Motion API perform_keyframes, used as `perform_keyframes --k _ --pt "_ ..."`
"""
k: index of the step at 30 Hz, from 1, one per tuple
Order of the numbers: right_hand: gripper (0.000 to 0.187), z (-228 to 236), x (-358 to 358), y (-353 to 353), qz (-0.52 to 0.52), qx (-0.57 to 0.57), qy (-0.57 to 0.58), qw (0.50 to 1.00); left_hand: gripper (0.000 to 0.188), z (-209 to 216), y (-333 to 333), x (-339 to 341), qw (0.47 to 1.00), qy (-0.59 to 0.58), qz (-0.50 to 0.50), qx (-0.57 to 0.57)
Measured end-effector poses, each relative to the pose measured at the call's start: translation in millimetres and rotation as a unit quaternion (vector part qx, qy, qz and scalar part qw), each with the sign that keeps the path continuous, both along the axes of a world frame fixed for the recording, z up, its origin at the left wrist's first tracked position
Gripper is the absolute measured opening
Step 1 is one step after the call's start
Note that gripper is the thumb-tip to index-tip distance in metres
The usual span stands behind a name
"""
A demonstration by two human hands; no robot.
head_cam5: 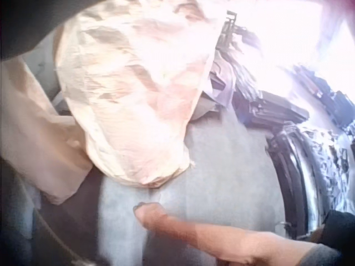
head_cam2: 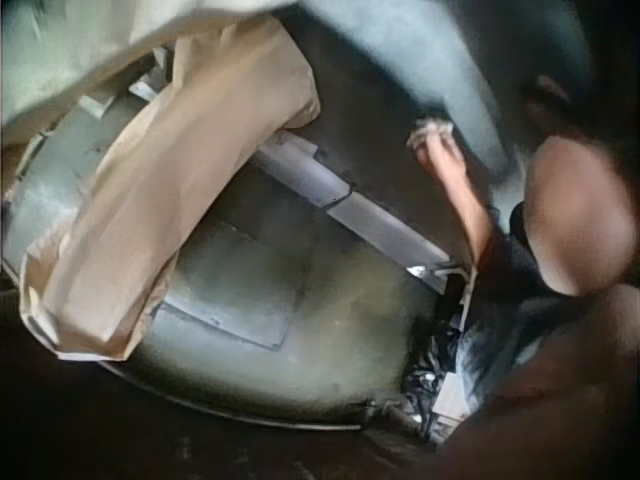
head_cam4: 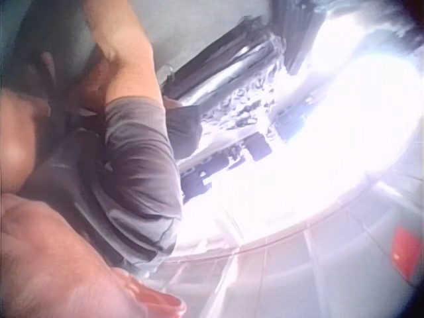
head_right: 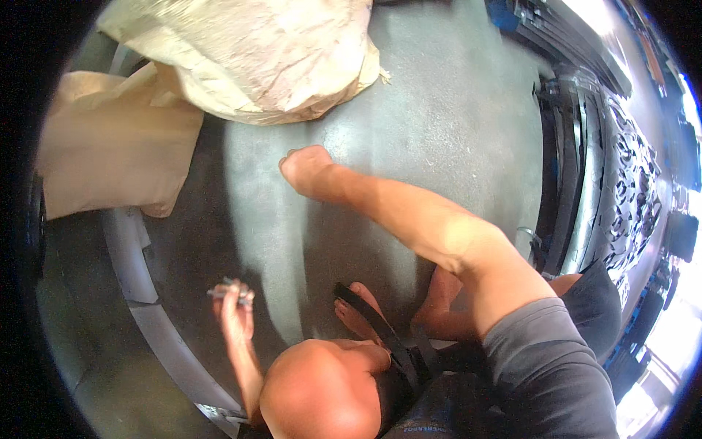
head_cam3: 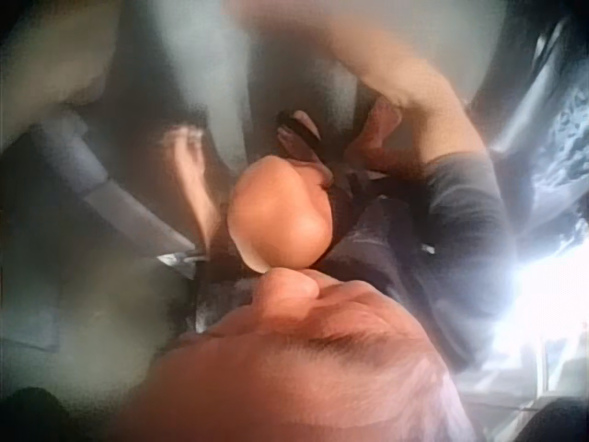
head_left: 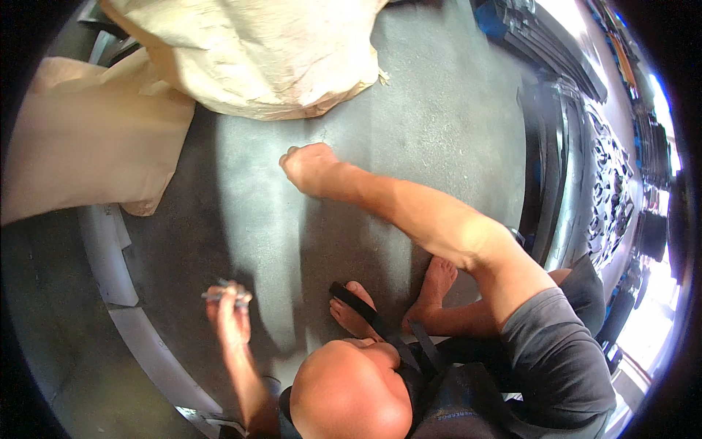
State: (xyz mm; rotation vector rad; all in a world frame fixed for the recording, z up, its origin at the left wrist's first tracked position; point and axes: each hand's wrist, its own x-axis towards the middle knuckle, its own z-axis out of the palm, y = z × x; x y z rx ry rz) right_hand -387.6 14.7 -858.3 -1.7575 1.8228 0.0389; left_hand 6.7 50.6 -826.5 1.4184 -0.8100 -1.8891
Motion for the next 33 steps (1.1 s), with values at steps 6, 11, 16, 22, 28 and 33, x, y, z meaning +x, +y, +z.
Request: perform_keyframes --k 6,11,16,22,28,33 --pt "0.018 -28 27 -7 0.001 -0.024 0.010 1.000 0.015 15 -23 -127 0.984 0.153 -0.096 0.000" --pt "0.019 -19 19 -6 -0.041 0.039 -0.044 0.997 0.040 17 -37 -163 0.970 0.198 -0.112 0.084" --pt "0.028 2 -91 57 -0.203 0.106 -0.330 0.916 0.033 1 -37 -173 0.914 0.330 -0.151 0.179" --pt "0.032 46 -110 89 -0.208 0.096 -0.407 0.884 0.026 -20 -11 -224 0.892 0.355 -0.183 0.213" --pt "0.019 25 -51 87 -0.063 -0.129 -0.269 0.952 0.028 -38 16 -252 0.914 0.254 -0.048 0.312" --pt "0.018 -29 -78 81 0.150 -0.040 -0.208 0.966 0.040 -43 0 -212 0.901 0.256 -0.039 0.349"
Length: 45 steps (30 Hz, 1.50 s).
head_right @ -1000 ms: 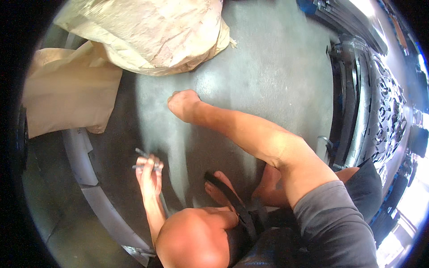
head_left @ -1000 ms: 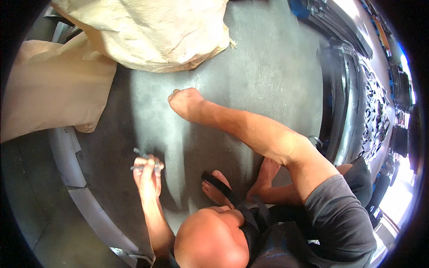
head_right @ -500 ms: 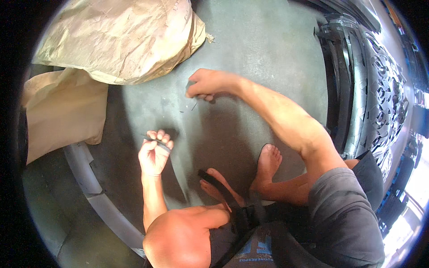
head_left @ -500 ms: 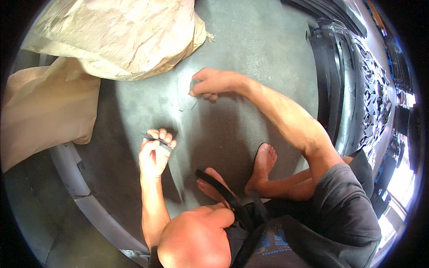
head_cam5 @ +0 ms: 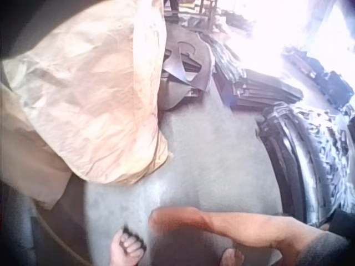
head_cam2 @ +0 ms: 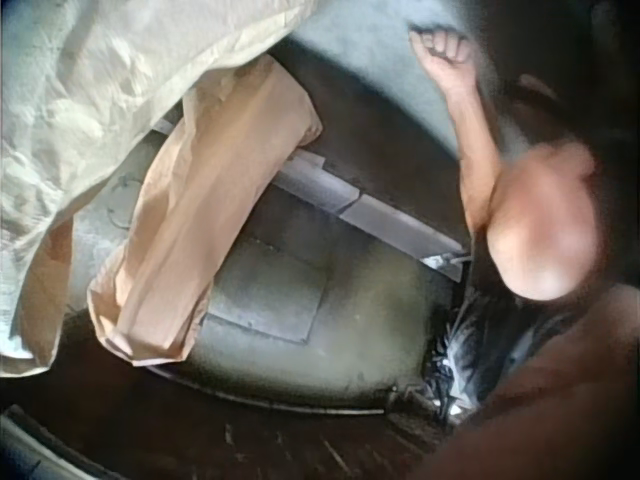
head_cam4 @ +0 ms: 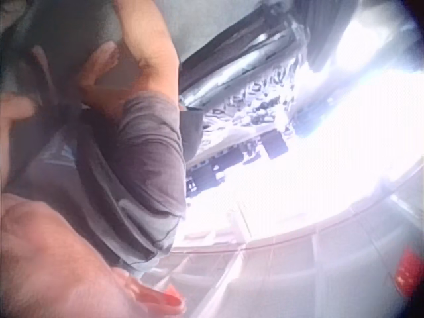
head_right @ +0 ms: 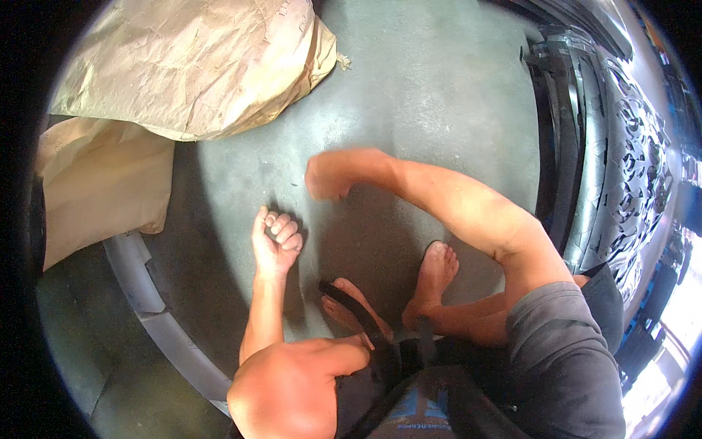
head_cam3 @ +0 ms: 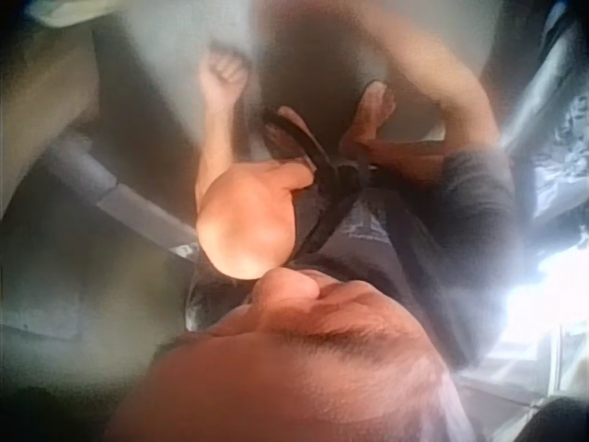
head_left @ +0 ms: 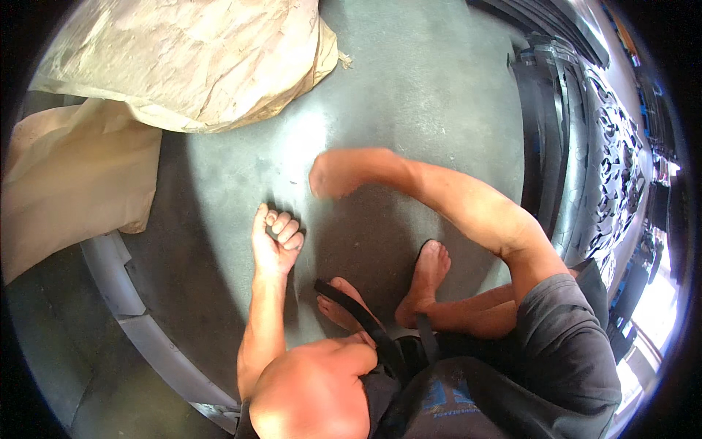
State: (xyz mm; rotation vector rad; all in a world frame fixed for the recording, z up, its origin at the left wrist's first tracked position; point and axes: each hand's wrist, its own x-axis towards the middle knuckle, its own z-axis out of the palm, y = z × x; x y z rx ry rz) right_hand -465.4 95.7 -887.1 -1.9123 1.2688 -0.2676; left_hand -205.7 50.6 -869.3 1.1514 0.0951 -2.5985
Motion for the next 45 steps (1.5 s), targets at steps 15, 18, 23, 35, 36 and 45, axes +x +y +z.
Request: perform_keyframes --k 15,18,23,35,36,45 --pt "0.020 193 -162 135 -0.392 0.149 -0.068 0.905 0.046 205 -71 -51 0.940 -0.228 -0.224 -0.119" --pt "0.020 285 -209 199 -0.504 0.146 0.029 0.851 0.052 299 -43 -90 0.925 -0.239 -0.267 -0.126" --pt "0.023 396 -189 334 -0.586 0.192 -0.027 0.786 0.049 514 -54 -152 0.760 -0.187 -0.082 -0.617" --pt "0.032 591 -65 534 -0.618 0.484 -0.144 0.603 0.069 651 -226 -271 0.284 -0.362 -0.316 -0.830" --pt "0.033 598 -74 534 -0.663 0.510 -0.197 0.511 0.054 661 -218 -276 0.339 -0.283 -0.249 -0.862" --pt "0.026 484 -300 303 -0.719 0.306 -0.260 0.567 0.033 553 -95 -405 0.740 -0.282 -0.438 -0.426"
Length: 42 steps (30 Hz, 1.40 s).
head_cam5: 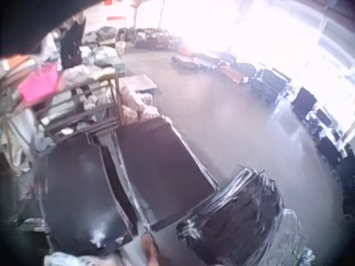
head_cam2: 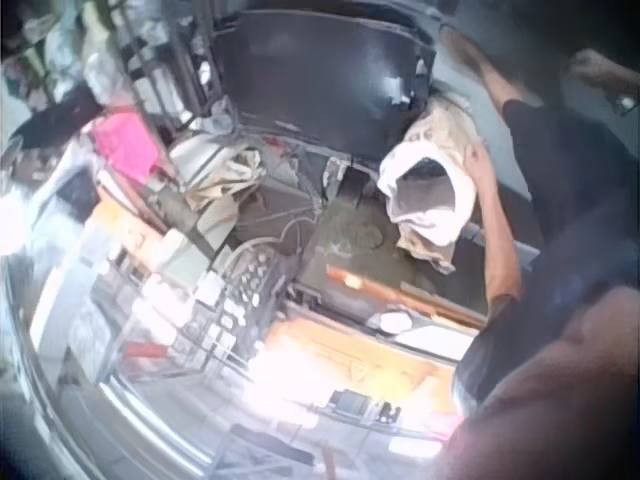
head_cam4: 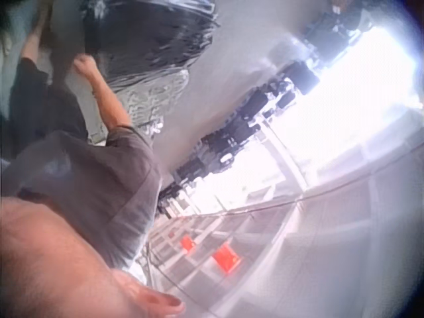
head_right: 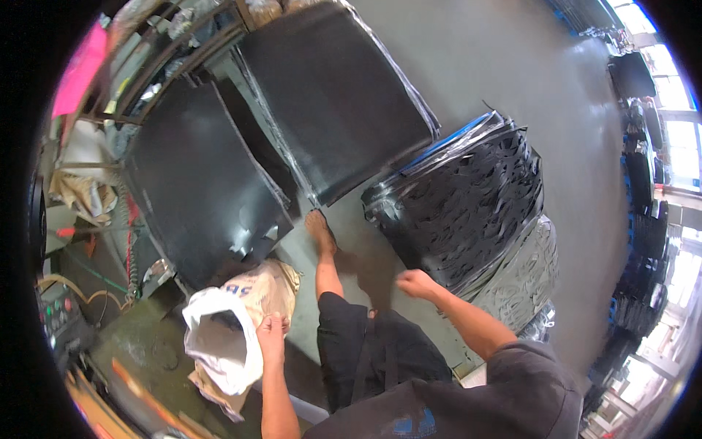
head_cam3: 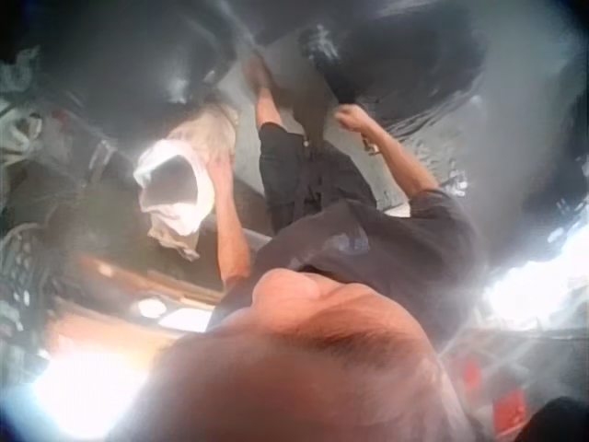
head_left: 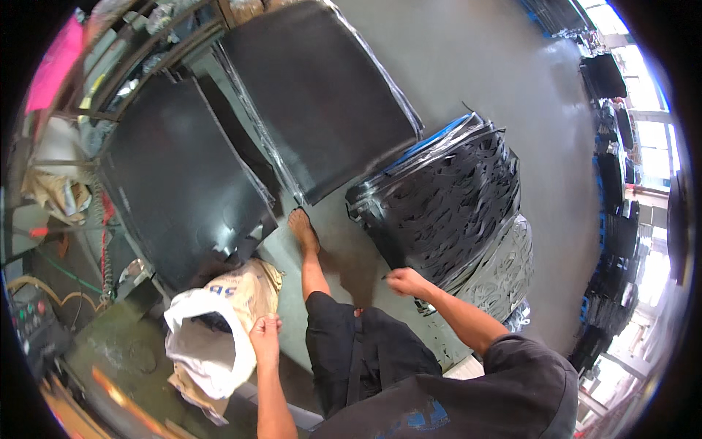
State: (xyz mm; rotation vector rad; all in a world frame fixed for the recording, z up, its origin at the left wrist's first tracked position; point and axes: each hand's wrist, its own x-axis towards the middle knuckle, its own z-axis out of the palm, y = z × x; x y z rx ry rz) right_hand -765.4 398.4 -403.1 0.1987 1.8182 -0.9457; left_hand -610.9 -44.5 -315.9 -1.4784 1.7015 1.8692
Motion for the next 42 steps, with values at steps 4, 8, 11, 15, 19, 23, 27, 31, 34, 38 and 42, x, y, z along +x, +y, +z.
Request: perform_keyframes --k 4,8,11,15,19,23,27,31,34,38,42 --pt "0.030 -131 -149 -149 -0.313 -0.227 -0.172 0.906 0.026 -40 -17 -98 0.996 -0.025 -0.053 0.074" --pt "0.069 -213 -231 -228 -0.490 -0.012 -0.177 0.853 0.026 -36 -48 -156 0.990 -0.103 -0.035 0.088" --pt "0.064 -212 -241 -226 -0.499 0.076 -0.251 0.826 0.026 -30 -65 -175 0.983 -0.162 -0.039 0.080" --pt "0.056 -189 -258 -206 -0.545 -0.005 -0.321 0.775 0.026 -28 -69 -198 0.975 -0.182 -0.071 0.104" --pt "0.036 -174 -303 -220 -0.610 -0.037 -0.326 0.721 0.026 -34 -58 -236 0.976 -0.141 -0.090 0.140" --pt "0.031 -121 -354 -235 -0.602 -0.108 -0.259 0.748 0.037 -60 -42 -301 0.965 -0.129 -0.084 0.213" --pt "0.025 -52 -433 -233 -0.461 -0.190 -0.123 0.858 0.085 -83 -21 -401 0.931 -0.124 -0.067 0.337" --pt "0.028 15 -455 -231 -0.440 -0.149 -0.059 0.884 0.117 -66 -6 -502 0.898 -0.065 0.036 0.434" --pt "0.028 51 -440 -237 -0.424 -0.148 -0.043 0.892 0.092 -35 4 -544 0.912 -0.027 -0.038 0.408" --pt "0.031 80 -426 -239 -0.431 -0.185 -0.005 0.883 0.044 -5 23 -550 0.954 -0.089 -0.077 0.274" --pt "0.032 98 -418 -230 -0.439 -0.144 -0.032 0.886 0.047 9 37 -536 0.969 0.004 -0.080 0.235"
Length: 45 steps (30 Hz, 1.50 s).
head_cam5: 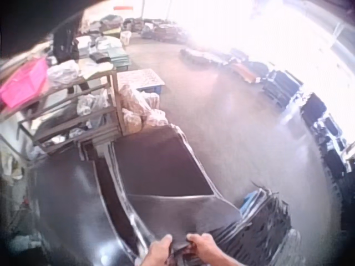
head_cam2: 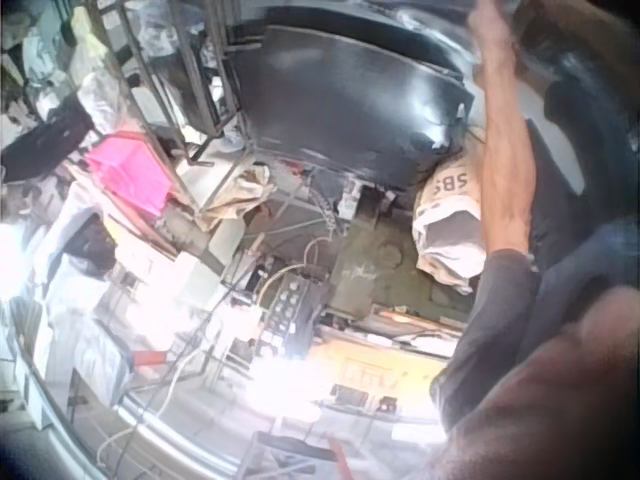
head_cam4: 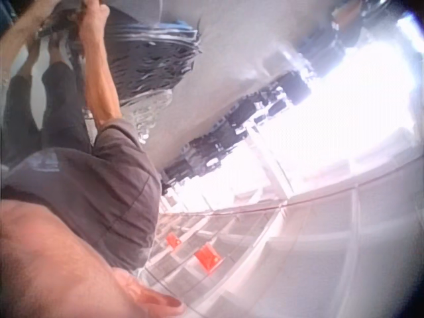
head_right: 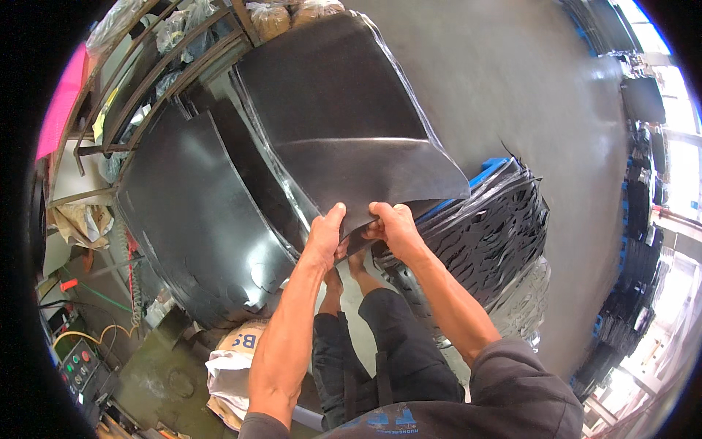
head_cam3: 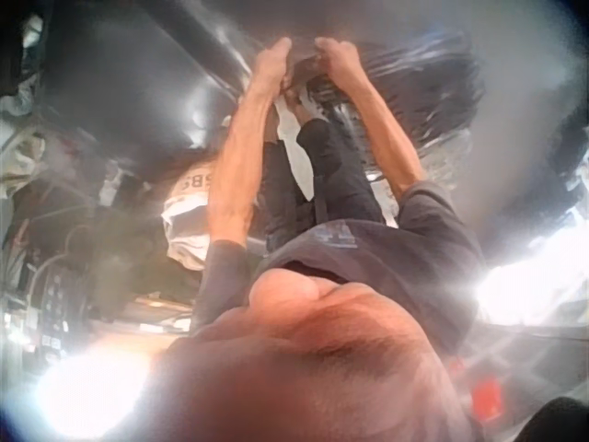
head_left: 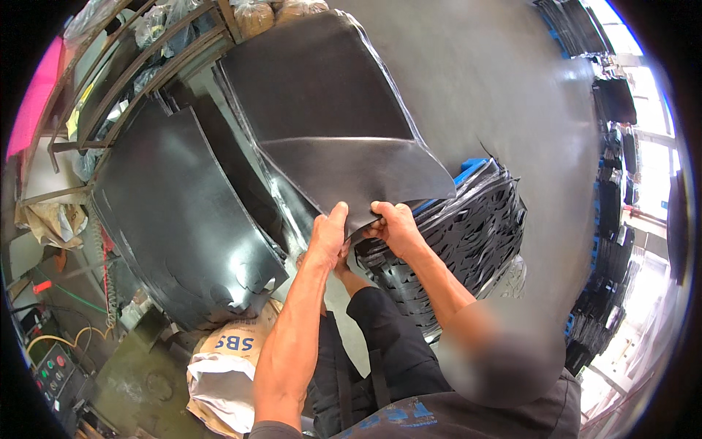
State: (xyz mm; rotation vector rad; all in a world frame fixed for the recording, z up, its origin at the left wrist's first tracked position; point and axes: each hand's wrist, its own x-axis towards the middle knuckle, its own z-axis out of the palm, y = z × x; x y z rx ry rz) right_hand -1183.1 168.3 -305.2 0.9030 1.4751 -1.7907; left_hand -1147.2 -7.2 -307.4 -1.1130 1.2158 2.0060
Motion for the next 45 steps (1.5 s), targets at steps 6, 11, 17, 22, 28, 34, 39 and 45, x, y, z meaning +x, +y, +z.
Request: perform_keyframes --k 6,11,17,22,28,34,39,45 --pt "0.029 16 11 10 -0.017 -0.041 0.063 0.997 0.051 20 5 4 0.994 0.074 -0.035 -0.077" --pt "0.025 36 11 5 -0.018 -0.046 0.086 0.995 0.051 38 0 5 0.987 0.106 -0.054 -0.109" --pt "0.029 77 8 -10 -0.011 -0.019 0.110 0.994 0.045 67 -10 2 0.982 0.131 -0.059 -0.123" --pt "0.034 97 22 -27 0.058 0.011 0.118 0.991 0.041 94 -27 24 0.987 0.133 -0.017 -0.088" --pt "0.060 66 39 -8 -0.061 -0.161 -0.036 0.984 0.037 102 -42 25 0.995 0.090 0.002 -0.050" --pt "0.046 -10 8 73 -0.305 -0.253 -0.067 0.916 0.043 99 -50 19 0.983 0.123 -0.075 -0.118" --pt "0.045 26 -9 77 -0.197 -0.135 0.095 0.966 0.045 102 -60 45 0.979 0.143 -0.075 -0.124" --pt "0.055 97 31 22 0.048 0.127 0.243 0.961 0.046 123 -131 84 0.977 0.079 -0.073 -0.186"
